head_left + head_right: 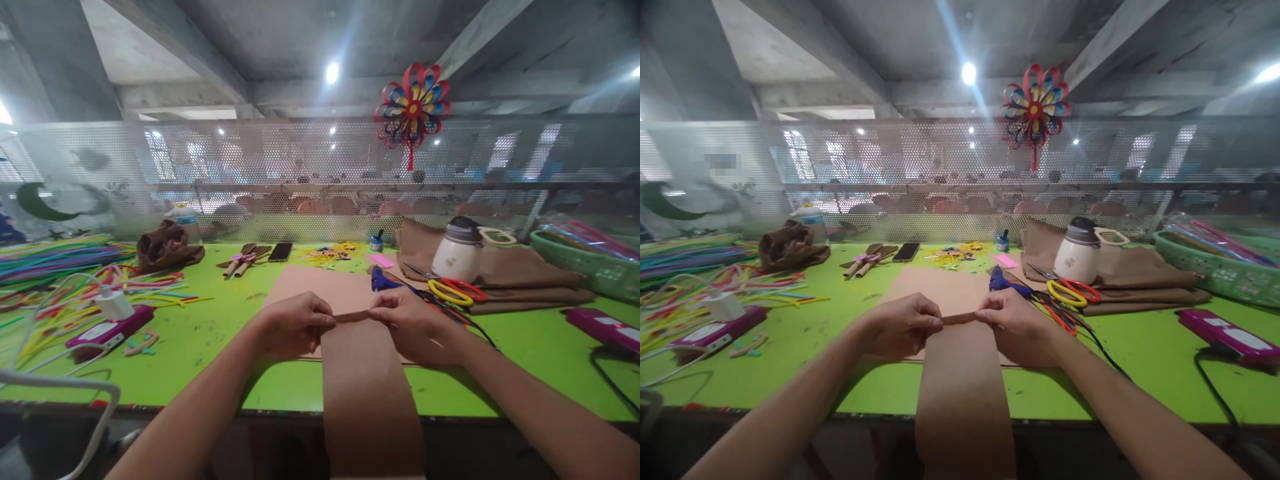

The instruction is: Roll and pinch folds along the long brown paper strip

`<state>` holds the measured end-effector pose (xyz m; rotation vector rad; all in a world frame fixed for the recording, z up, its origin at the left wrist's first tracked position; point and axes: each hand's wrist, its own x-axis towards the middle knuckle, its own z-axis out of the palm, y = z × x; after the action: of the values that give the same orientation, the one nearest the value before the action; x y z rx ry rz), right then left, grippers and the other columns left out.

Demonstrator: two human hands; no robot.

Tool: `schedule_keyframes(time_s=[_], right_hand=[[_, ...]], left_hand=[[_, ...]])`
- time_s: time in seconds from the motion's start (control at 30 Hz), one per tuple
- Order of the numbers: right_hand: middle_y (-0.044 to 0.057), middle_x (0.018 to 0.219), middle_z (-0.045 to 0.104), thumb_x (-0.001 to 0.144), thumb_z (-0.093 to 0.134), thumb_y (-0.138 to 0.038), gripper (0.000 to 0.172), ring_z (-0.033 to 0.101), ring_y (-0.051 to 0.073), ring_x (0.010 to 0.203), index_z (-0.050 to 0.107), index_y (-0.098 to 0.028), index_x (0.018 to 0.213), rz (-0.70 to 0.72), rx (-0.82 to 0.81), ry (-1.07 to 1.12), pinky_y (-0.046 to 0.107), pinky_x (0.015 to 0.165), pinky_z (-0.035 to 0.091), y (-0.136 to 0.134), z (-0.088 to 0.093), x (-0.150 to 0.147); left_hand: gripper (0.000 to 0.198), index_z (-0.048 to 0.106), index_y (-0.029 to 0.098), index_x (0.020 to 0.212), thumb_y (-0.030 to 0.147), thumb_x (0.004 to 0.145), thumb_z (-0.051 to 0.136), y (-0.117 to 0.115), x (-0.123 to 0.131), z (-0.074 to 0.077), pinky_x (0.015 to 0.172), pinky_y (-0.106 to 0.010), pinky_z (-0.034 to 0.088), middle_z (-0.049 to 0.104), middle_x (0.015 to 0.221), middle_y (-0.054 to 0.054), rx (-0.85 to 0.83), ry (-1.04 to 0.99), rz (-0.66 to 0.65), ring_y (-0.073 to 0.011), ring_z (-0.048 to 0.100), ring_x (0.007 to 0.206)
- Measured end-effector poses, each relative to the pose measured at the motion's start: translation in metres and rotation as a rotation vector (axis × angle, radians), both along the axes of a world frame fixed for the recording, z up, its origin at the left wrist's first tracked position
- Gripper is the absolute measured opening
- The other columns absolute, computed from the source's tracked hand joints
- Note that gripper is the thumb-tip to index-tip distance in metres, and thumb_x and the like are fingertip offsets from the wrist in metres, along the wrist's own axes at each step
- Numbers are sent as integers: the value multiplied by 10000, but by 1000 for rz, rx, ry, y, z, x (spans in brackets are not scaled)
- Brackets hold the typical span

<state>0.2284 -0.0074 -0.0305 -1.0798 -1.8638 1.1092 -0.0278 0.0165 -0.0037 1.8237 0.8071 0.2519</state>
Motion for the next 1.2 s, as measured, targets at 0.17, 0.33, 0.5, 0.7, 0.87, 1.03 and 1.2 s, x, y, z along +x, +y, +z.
schedule_keyframes(time_s=[0.17,0.33,0.5,0.7,0.87,1.03,1.2], right_hand=[[-16,580,483,725,646,-409,277,396,92,516,547,-155,674,-15,-74,74,235,488,309,3,-5,0],[-5,579,496,713,666,-401,269,415,106,523,542,-165,677,56,-117,95,251,499,323,2,-2,-1],[-14,584,490,764,625,-431,295,413,95,509,556,-154,689,109,-103,115,245,504,328,3,2,4],[52,829,620,789,620,-381,271,566,139,720,625,-142,917,129,-186,382,274,677,435,1,7,7],[69,861,645,852,522,-401,312,605,148,756,607,-175,1049,127,-251,621,301,714,475,-4,18,6],[69,1021,632,745,677,-214,470,611,164,892,535,-218,1193,339,-206,392,318,807,477,-17,39,-10],[48,946,600,742,677,-233,266,585,155,898,650,-171,1000,553,-23,173,322,838,459,-19,58,-36]], left_hand=[[239,594,117,773,355,791,601,-3,-3,-4,541,-236,412,568,522,-13,-156,-116,6,-112,543,493],[293,610,115,849,403,799,605,15,-6,1,524,-249,441,626,567,-36,-66,22,-124,-130,576,486],[300,593,109,869,390,776,642,19,-8,-5,560,-285,475,604,578,-24,-132,-46,-98,-149,598,517],[274,559,134,834,405,816,592,9,-5,3,586,-280,459,620,601,-26,-130,-116,-121,-142,595,545],[253,578,130,821,365,771,658,5,-2,4,600,-255,429,579,611,-1,-189,-251,-52,-104,536,549],[270,624,117,853,364,756,675,5,2,0,620,-243,412,572,659,-5,-140,-325,-109,-98,529,592],[301,652,126,863,405,751,670,1,5,0,666,-255,429,616,742,-27,-103,-330,-187,-103,540,634]])
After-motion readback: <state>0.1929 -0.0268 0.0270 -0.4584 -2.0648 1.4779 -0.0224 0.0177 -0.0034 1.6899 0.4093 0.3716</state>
